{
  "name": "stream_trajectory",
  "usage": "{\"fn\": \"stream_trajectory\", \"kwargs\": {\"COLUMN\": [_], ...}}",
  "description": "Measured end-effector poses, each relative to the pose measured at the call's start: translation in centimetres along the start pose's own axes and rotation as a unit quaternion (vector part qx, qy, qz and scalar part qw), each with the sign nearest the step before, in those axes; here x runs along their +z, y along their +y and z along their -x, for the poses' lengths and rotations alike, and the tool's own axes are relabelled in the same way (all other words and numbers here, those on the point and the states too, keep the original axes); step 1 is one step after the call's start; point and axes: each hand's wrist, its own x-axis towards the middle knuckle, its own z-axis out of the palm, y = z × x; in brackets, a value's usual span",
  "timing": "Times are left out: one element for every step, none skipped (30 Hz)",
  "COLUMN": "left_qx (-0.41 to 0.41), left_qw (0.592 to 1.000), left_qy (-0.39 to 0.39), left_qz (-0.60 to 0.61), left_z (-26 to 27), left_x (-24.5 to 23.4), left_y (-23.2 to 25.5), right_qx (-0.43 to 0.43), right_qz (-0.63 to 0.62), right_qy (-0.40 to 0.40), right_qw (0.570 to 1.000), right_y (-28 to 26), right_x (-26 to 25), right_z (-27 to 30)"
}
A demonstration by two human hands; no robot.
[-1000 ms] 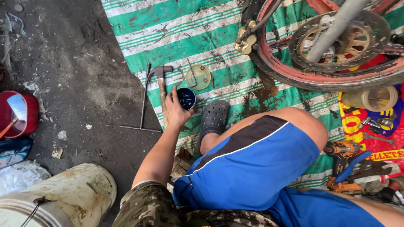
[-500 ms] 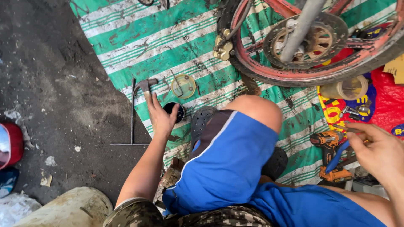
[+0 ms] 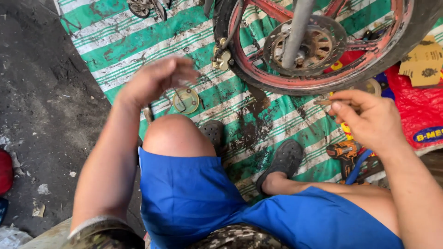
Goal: The person applies blue grease to a motorcycle brake caliper and then installs it onto the front wheel hub, securing it with bolts. The person uses a small metal tool to apply grease and a wrench to tighten the bolts.
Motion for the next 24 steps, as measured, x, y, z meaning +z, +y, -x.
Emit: {"fn": "stream_trajectory", "kwargs": {"left_qx": [-0.028, -0.026, -0.04, -0.054, -0.056, -0.077, -0.097, -0.099, -0.119, -0.14, -0.141, -0.162, -0.181, -0.183, -0.202, -0.222, -0.222, -0.207, -0.193, -0.194, -0.163, -0.131, -0.129, -0.106], "left_qw": [0.99, 0.991, 0.993, 0.995, 0.995, 0.996, 0.995, 0.994, 0.991, 0.986, 0.986, 0.979, 0.97, 0.969, 0.958, 0.945, 0.944, 0.947, 0.95, 0.95, 0.945, 0.937, 0.938, 0.95], "left_qy": [-0.024, -0.021, -0.01, 0.001, 0.002, 0.018, 0.035, 0.037, 0.054, 0.071, 0.073, 0.089, 0.105, 0.107, 0.123, 0.138, 0.139, 0.141, 0.141, 0.14, 0.135, 0.129, 0.123, 0.118], "left_qz": [0.134, 0.133, 0.109, 0.086, 0.086, 0.051, 0.016, 0.015, -0.018, -0.052, -0.052, -0.087, -0.124, -0.125, -0.162, -0.198, -0.201, -0.201, -0.2, -0.201, -0.249, -0.296, -0.297, -0.268], "left_z": [0.2, -0.1, -0.3, -0.5, -0.7, -0.8, -0.9, -0.9, -0.8, -0.6, -0.6, -0.5, -0.4, -0.2, 0.0, 0.2, -0.6, -1.4, -2.2, -2.7, -3.5, -4.2, -4.9, -5.5], "left_x": [-0.5, -0.4, -0.2, 0.0, 0.2, 0.4, 0.6, 0.7, 1.0, 1.2, 1.3, 1.5, 1.5, 1.6, 1.5, 1.5, 1.1, 0.7, 0.4, 0.8, 1.2, 1.6, 2.8, 3.9], "left_y": [-3.1, -3.5, -4.1, -4.7, -5.1, -5.5, -5.9, -6.1, -6.5, -6.9, -7.0, -7.1, -7.1, -7.0, -6.9, -6.7, -3.0, 0.6, 4.2, 6.0, 7.9, 9.9, 10.5, 11.1], "right_qx": [-0.015, -0.019, -0.03, -0.041, -0.041, -0.048, -0.056, -0.057, -0.045, -0.032, -0.033, -0.027, -0.022, -0.024, -0.019, -0.013, -0.014, -0.027, -0.037, -0.035, -0.032, -0.028, -0.023, -0.032], "right_qz": [-0.059, -0.059, -0.118, -0.177, -0.179, -0.219, -0.258, -0.26, -0.212, -0.163, -0.164, -0.147, -0.132, -0.134, -0.162, -0.189, -0.191, -0.202, -0.212, -0.213, -0.217, -0.221, -0.222, -0.248], "right_qy": [0.001, 0.0, -0.02, -0.04, -0.042, -0.054, -0.067, -0.069, -0.091, -0.112, -0.114, -0.134, -0.153, -0.155, -0.159, -0.164, -0.163, -0.161, -0.16, -0.16, -0.16, -0.161, -0.156, -0.15], "right_qw": [0.998, 0.998, 0.992, 0.982, 0.982, 0.973, 0.962, 0.961, 0.972, 0.98, 0.979, 0.98, 0.979, 0.979, 0.974, 0.968, 0.968, 0.966, 0.963, 0.963, 0.962, 0.962, 0.962, 0.957], "right_y": [-0.4, -0.5, -0.6, -0.6, 0.5, 1.7, 2.7, 2.4, 2.0, 1.7, 1.8, 2.0, 2.0, 1.9, 1.7, 1.6, 1.4, 1.1, 1.0, 0.7, 0.5, 0.2, 0.3, 0.4], "right_x": [-0.4, -0.5, -0.4, -0.3, 0.7, 1.7, 2.8, 3.2, 3.6, 4.1, 4.4, 4.7, 5.0, 5.0, 5.1, 5.3, 5.2, 5.2, 5.2, 5.0, 4.8, 4.4, 4.1, 3.8], "right_z": [-0.9, -2.1, -3.0, -4.0, -5.1, -6.3, -7.4, -7.8, -8.0, -8.2, -8.4, -8.5, -8.6, -8.7, -8.7, -8.7, -8.6, -8.5, -8.3, -8.1, -7.9, -7.8, -7.9, -8.0]}}
